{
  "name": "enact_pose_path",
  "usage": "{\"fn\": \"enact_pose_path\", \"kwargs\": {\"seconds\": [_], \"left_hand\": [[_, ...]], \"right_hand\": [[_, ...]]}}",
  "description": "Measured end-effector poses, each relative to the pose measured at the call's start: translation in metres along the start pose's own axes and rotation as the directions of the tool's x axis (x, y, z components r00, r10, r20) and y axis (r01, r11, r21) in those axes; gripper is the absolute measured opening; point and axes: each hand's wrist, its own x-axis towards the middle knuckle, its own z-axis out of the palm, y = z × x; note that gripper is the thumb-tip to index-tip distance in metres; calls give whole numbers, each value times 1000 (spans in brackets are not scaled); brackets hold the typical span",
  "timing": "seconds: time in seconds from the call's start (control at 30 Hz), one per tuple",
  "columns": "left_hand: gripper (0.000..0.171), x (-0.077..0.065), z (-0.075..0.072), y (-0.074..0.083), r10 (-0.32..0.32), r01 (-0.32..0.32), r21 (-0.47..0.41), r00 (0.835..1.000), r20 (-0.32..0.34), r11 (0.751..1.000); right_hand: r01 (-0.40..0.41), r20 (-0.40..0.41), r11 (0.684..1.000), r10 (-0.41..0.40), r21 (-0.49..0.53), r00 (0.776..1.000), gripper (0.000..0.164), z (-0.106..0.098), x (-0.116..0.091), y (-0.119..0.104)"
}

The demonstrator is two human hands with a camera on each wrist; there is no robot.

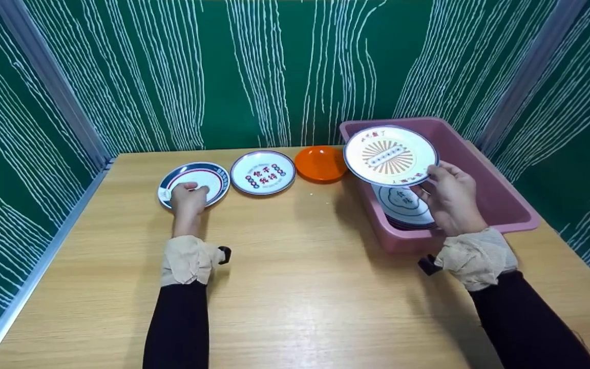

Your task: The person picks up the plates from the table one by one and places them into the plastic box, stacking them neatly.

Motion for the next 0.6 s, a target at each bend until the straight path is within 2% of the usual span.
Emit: {"fn": "enact_pose_path", "kwargs": {"seconds": [0.13,0.33,0.6], "left_hand": [[39,2,0,-4,-21,21,8,1000,16,1000],[47,5,-1,-7,-34,34,3,999,22,999],[54,6,-16,-15,-65,70,87,996,-62,994]], "right_hand": [[-18,-7,999,19,34,1000,20,-5,0,-3],[-1,-29,999,2,38,1000,20,-9,1,-4],[-9,-55,999,12,47,998,20,-16,8,3]]}}
